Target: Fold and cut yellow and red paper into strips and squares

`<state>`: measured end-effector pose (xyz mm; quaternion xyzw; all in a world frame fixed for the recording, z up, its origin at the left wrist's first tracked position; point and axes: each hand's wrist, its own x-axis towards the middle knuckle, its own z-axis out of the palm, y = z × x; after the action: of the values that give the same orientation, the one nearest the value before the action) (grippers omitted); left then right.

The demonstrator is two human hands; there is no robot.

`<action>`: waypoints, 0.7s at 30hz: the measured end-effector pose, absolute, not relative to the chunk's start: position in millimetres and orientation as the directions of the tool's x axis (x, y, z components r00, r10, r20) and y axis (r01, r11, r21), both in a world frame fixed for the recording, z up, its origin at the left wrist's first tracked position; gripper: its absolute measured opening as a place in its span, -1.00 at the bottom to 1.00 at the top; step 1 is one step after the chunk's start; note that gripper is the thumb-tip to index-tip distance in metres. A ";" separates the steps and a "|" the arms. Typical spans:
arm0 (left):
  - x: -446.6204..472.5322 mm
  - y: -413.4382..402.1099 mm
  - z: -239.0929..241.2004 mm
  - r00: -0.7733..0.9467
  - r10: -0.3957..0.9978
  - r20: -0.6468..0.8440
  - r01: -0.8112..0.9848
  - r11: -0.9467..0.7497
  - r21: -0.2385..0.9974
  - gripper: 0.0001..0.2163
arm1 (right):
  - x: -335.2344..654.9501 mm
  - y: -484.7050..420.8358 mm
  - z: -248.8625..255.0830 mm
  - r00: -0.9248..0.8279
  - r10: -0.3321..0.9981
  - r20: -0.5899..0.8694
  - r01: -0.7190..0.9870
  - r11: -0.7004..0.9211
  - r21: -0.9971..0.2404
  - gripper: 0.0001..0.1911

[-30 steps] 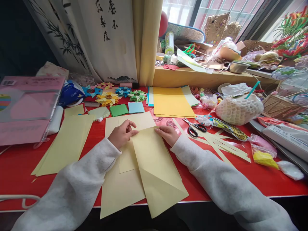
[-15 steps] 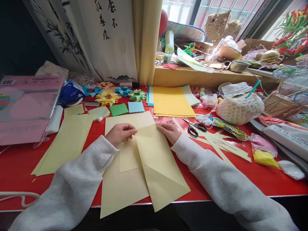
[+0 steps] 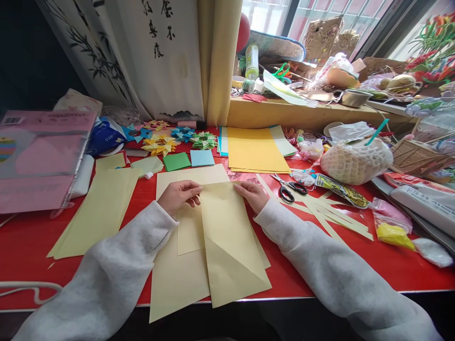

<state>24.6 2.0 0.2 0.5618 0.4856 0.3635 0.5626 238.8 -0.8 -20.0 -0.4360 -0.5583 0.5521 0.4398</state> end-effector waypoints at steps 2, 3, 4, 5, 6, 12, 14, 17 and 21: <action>24.8 2.6 -0.1 0.265 0.947 -0.182 0.131 0.152 0.980 -0.82 | 239.1 -0.5 -20.9 -0.225 0.974 0.010 -0.008 0.008 -1.000 -0.76; 24.9 2.7 0.1 0.266 0.942 -0.203 0.134 0.173 0.976 -0.82 | 239.3 -0.4 -21.2 -0.223 0.975 0.007 -0.021 0.003 -1.000 -0.77; 24.9 2.7 0.3 0.265 0.939 -0.218 0.136 0.188 0.973 -0.81 | 239.4 -0.3 -21.4 -0.222 0.975 0.004 -0.040 -0.005 -0.999 -0.77; 25.0 2.5 0.7 0.264 0.937 -0.229 0.138 0.198 0.970 -0.81 | 239.5 -0.2 -21.4 -0.218 0.976 0.004 -0.059 -0.009 -0.998 -0.77; 25.0 2.1 1.0 0.265 0.935 -0.237 0.142 0.205 0.968 -0.80 | 239.4 -0.2 -21.3 -0.215 0.977 0.006 -0.076 -0.010 -0.997 -0.77; 24.9 0.3 -0.5 0.233 0.957 -0.175 0.178 0.135 0.975 -0.80 | 237.8 -0.4 -22.1 -0.200 0.979 0.044 -0.023 0.040 -0.999 -0.77; 25.2 0.9 -1.7 0.226 0.966 -0.122 0.180 0.082 0.980 -0.80 | 239.5 0.3 -21.0 -0.158 0.982 0.104 0.077 0.117 -0.990 -0.77; 26.5 1.7 -2.7 0.220 0.973 -0.073 0.181 0.033 0.983 -0.81 | 244.7 2.4 -9.6 -0.094 0.934 0.346 0.314 0.357 -0.879 -0.73; 29.0 0.2 -2.1 0.214 0.976 -0.029 0.180 -0.010 0.984 -0.82 | 240.9 8.2 22.6 -0.259 0.783 0.565 0.587 0.592 -0.552 -0.75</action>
<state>29.0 0.2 -2.1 0.5921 0.4883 0.3930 0.5065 240.9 8.2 22.6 -0.4365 -0.7850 0.1157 0.4240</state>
